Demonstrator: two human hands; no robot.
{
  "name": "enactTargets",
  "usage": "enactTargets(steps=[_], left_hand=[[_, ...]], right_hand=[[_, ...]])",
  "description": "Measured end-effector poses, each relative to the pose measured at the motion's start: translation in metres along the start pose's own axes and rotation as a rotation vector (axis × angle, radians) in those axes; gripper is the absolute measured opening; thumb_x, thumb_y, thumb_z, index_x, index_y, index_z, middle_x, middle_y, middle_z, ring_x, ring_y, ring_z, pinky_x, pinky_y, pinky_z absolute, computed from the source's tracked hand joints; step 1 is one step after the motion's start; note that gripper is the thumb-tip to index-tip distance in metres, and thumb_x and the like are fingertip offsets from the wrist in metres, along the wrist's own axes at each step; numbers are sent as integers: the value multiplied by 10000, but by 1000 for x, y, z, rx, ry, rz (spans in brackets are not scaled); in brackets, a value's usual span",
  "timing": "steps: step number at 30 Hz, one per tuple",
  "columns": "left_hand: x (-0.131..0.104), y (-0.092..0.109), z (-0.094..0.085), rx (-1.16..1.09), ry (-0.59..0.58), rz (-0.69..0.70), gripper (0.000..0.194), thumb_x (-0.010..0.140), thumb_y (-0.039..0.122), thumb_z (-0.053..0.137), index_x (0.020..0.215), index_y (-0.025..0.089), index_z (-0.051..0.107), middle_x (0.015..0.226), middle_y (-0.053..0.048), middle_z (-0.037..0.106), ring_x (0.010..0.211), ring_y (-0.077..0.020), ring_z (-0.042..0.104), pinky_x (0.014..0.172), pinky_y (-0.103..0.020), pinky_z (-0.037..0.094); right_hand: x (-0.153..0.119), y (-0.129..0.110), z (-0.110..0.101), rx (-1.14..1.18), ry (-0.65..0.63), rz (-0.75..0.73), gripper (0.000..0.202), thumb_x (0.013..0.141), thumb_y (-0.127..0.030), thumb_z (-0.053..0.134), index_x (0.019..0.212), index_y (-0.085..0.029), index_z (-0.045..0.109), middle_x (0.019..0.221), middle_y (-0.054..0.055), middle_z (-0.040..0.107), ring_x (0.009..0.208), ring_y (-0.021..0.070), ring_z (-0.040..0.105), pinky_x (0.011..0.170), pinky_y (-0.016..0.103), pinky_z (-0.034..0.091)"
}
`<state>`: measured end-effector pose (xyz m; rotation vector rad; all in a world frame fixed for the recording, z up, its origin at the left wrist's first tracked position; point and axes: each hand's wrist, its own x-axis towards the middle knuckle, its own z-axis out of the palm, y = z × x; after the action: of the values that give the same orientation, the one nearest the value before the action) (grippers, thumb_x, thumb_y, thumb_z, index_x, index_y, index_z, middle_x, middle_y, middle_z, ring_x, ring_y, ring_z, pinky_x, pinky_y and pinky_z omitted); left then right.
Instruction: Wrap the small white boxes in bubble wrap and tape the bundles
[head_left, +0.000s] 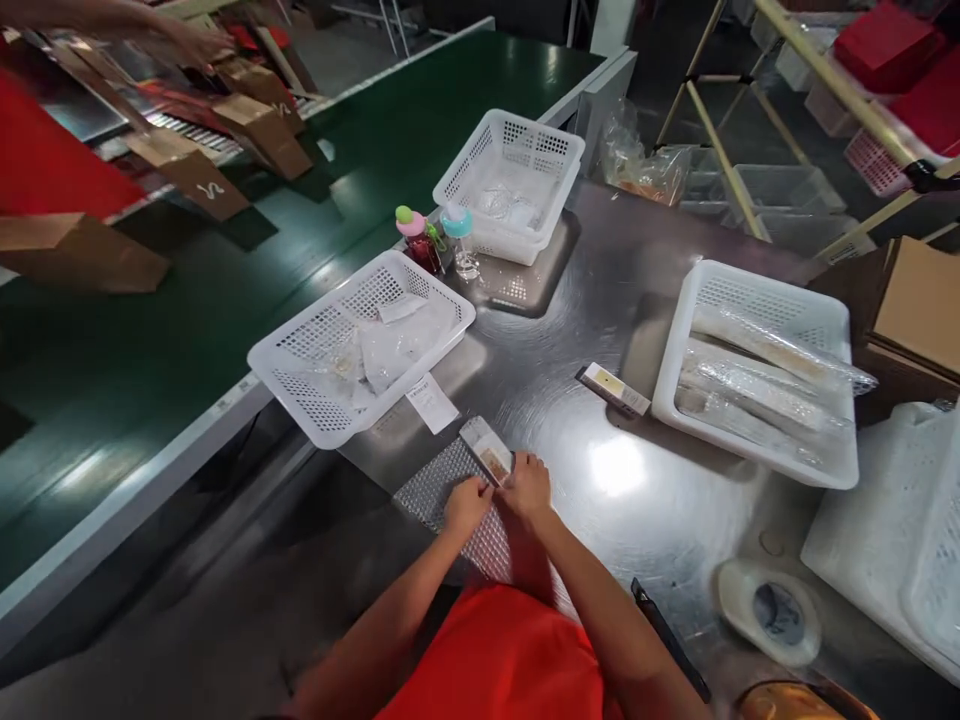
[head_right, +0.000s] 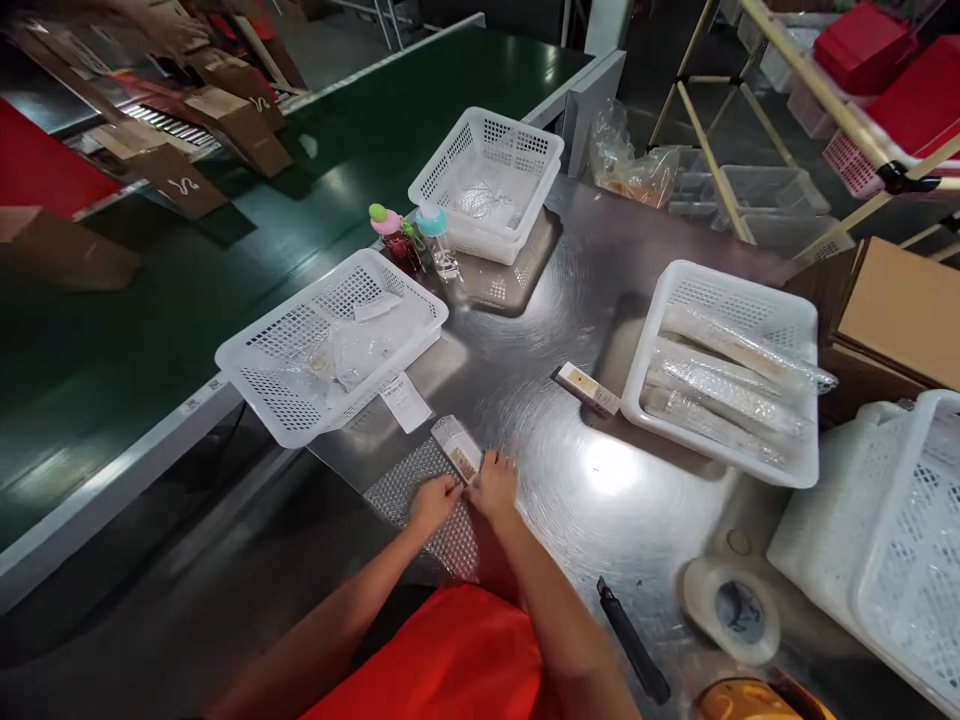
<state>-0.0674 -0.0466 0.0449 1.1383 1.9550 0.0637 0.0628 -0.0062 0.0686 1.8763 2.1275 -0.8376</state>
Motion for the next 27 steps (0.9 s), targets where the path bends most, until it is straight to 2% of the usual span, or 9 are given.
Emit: enactTargets(steps=[2, 5, 8, 11, 14, 16, 18, 20, 27], left_hand=[[-11, 3, 3, 60, -22, 111, 106, 880, 167, 552, 883, 167, 658, 915, -58, 691, 890, -168, 637, 788, -255, 441], [-23, 18, 12, 134, -58, 302, 292, 865, 168, 582, 1145, 219, 646, 1257, -66, 615, 1117, -194, 567, 949, -296, 417], [-27, 35, 22, 394, -13, 460, 568, 848, 174, 581, 1400, 278, 500, 1504, -86, 427, 1258, -308, 448, 1019, -453, 381], [-27, 43, 27, 573, 14, 490, 642, 848, 173, 554, 1465, 290, 425, 1548, -90, 377, 1240, -347, 432, 971, -506, 407], [-25, 40, 26, 600, 3, 539, 644, 852, 214, 567, 1473, 289, 414, 1549, -89, 378, 1234, -338, 435, 983, -512, 408], [-25, 36, 23, 620, 13, 573, 646, 857, 239, 576, 1478, 282, 407, 1551, -94, 374, 1270, -340, 419, 1034, -538, 374], [-28, 32, 21, 646, 30, 571, 634, 857, 251, 585, 1470, 273, 423, 1554, -107, 370, 1359, -373, 345, 1089, -596, 308], [-32, 25, 21, 671, 19, 549, 634, 856, 255, 589, 1469, 259, 430, 1572, -118, 344, 1432, -415, 243, 1111, -653, 252], [-44, -15, 38, 698, 47, 565, 666, 908, 318, 527, 1534, 277, 302, 1636, -102, 189, 1487, -387, 164, 1149, -660, 190]], right_hand=[[-2, 5, -1, -28, 32, 20, 459, 802, -339, 686, 1173, -125, 520, 1131, 144, 636, 1008, 258, 620, 811, 327, 473], [6, 33, -15, -90, 98, 75, 375, 875, -251, 578, 1208, -100, 497, 1085, 162, 641, 986, 268, 619, 795, 343, 470], [20, 69, -32, -165, 176, 106, 481, 899, -210, 523, 1347, -75, 413, 1186, 206, 598, 1073, 304, 576, 867, 393, 453], [25, 88, -35, -269, 253, 66, 603, 912, -214, 494, 1463, -61, 305, 1243, 226, 577, 1057, 304, 572, 856, 401, 463], [18, 81, -17, -318, 356, 38, 592, 941, -235, 434, 1479, -22, 310, 1350, 280, 517, 1159, 347, 535, 918, 461, 448], [9, 66, 3, -313, 426, 27, 596, 948, -275, 438, 1472, -11, 339, 1469, 310, 396, 1321, 408, 412, 1029, 552, 363], [-1, 50, 22, -301, 466, 9, 598, 940, -269, 452, 1477, -25, 353, 1535, 306, 299, 1410, 445, 285, 1089, 629, 254], [-9, 38, 33, -289, 467, 0, 590, 931, -215, 444, 1491, -54, 350, 1556, 288, 270, 1423, 450, 266, 1091, 655, 231], [-13, 67, 20, -291, 322, -148, 586, 959, -149, 353, 1522, -308, 315, 1606, 108, 269, 1299, 343, 435, 980, 547, 408]])
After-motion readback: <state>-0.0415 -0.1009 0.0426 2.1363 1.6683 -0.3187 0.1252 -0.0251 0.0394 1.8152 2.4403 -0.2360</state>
